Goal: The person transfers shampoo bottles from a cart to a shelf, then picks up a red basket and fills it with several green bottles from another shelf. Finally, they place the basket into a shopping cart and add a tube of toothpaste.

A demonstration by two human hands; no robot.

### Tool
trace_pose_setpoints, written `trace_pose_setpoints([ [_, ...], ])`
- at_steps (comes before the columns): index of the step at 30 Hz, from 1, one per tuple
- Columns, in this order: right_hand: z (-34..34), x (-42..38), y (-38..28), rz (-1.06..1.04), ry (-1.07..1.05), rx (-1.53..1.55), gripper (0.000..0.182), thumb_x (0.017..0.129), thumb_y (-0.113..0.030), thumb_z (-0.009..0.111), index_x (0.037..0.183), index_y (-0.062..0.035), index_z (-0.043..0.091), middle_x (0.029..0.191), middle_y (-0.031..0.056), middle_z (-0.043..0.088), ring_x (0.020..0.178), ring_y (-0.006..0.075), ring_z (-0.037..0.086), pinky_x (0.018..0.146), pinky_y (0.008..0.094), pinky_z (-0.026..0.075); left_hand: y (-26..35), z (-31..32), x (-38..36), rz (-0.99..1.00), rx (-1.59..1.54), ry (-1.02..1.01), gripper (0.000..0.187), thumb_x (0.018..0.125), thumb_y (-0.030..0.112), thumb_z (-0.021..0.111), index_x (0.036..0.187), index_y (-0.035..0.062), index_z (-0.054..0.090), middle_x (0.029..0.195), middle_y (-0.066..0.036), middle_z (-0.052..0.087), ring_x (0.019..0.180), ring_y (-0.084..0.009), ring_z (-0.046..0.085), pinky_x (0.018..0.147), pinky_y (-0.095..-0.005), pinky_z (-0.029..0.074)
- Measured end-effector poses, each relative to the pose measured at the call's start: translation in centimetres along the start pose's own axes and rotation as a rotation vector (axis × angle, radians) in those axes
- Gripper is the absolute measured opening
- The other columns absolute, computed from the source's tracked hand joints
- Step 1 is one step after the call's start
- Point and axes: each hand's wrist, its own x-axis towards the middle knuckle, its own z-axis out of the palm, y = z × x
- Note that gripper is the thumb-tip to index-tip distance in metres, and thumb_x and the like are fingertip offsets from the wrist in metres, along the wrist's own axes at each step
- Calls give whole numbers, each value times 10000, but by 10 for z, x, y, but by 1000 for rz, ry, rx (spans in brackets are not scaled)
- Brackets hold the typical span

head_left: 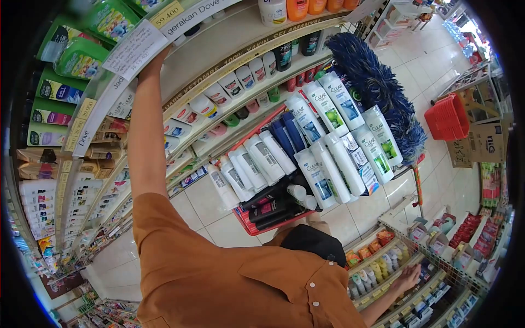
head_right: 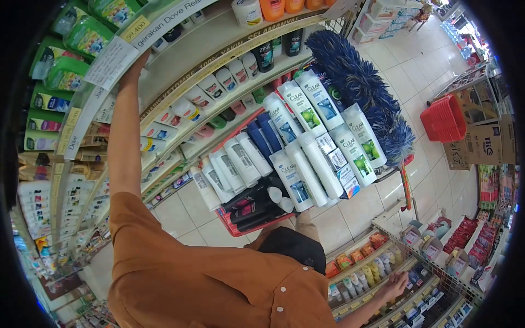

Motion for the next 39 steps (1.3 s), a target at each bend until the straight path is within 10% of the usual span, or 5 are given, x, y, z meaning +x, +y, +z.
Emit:
trace_pose_setpoints([
  [11, -72, -31, 119, 491, 160, -301, 430, 933, -363, 606, 1202, -28, 582, 777, 47, 602, 660, 133, 530, 583, 303, 453, -10, -49, -15, 59, 223, -136, 404, 901, 399, 509, 1180, 124, 609, 1211, -141, 600, 1118, -332, 563, 935, -414, 435],
  [22, -60, -28, 151, 566, -134, -571, 252, 962, -294, 559, 1031, -56, 602, 796, 68, 647, 615, 132, 603, 471, 266, 452, -60, -42, -5, 364, 451, 3, 444, 905, 433, 541, 1202, 110, 606, 1248, -130, 587, 1156, -329, 545, 974, -416, 418],
  [28, -63, -26, 163, 621, -180, -648, 261, 967, -296, 546, 1049, -52, 584, 817, 84, 655, 650, 157, 618, 515, 290, 478, 41, -102, -30, 130, 155, -270, 499, 869, 403, 626, 1261, 102, 558, 1226, -153, 595, 1101, -367, 567, 910, -450, 449],
  [31, -70, -27, 180, 663, -186, -617, 278, 954, -306, 555, 1073, -55, 571, 840, 86, 654, 682, 174, 624, 533, 309, 480, 36, -90, -53, 340, 215, -21, 462, 841, 353, 674, 1209, 94, 568, 1136, -194, 619, 1027, -377, 593, 868, -463, 467],
  [39, -78, -27, 209, 803, -321, -565, 367, 953, -356, 525, 1049, -4, 570, 729, 74, 619, 552, 157, 571, 451, 256, 410, 82, -150, -119, 126, -186, -4, 369, 779, 97, 732, 1109, 68, 571, 1045, -148, 580, 966, -342, 583, 797, -412, 484],
])
